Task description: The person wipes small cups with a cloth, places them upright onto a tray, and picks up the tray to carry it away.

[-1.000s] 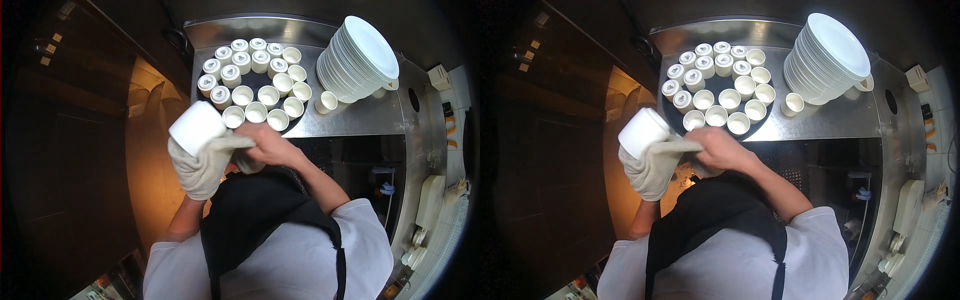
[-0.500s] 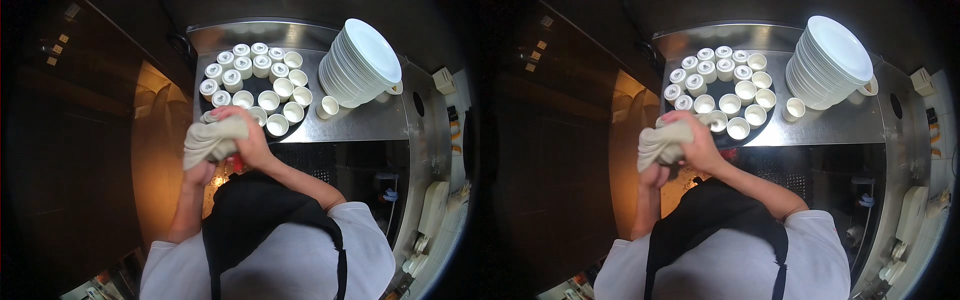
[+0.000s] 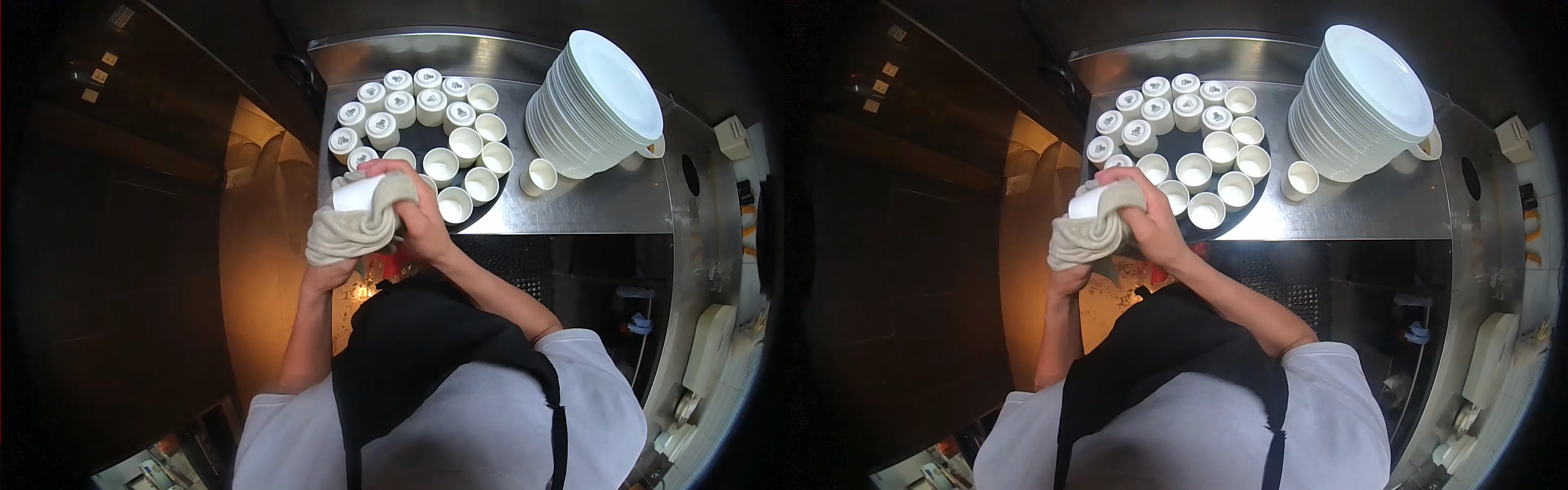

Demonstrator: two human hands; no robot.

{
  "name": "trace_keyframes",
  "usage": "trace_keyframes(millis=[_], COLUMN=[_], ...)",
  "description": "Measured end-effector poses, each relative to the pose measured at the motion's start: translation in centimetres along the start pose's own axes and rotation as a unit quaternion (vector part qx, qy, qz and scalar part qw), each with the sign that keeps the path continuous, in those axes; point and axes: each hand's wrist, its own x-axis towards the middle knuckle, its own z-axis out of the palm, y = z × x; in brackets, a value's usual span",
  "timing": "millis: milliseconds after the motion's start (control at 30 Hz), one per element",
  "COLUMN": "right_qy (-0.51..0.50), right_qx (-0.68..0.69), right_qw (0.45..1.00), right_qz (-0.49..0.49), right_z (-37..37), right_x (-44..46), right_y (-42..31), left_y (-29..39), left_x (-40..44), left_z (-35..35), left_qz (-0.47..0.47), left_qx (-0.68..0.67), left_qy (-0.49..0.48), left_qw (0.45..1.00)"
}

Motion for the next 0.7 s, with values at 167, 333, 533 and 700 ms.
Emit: trace_keyframes(millis=[167, 333, 533, 700], right_qy=[-0.021, 0.131, -0.111, -0.083], right_qx=[-0.067, -0.129, -0.25, -0.204], right_qw=[0.994, 0.982, 0.924, 0.941], right_qz=[-0.089, 0.041, 0.267, 0.258], right_z=[-0.5, -1.6, -5.7, -8.3], right_x=[0.0, -1.8, -5.8, -7.3], right_y=[-1.4, 1.2, -0.1, 0.0], left_y=[1.2, -0.5, -4.6, -7.1], left_x=[1.4, 2.5, 9.0, 17.2], left_z=[3.1, -0.1, -0.9, 2.9], left_qz=[-0.067, 0.068, -0.003, 0.081], left_qx=[-0.328, 0.282, 0.398, 0.554], left_qy=[0.101, 0.036, 0.001, -0.053], left_qw=[0.937, 0.956, 0.917, 0.827])
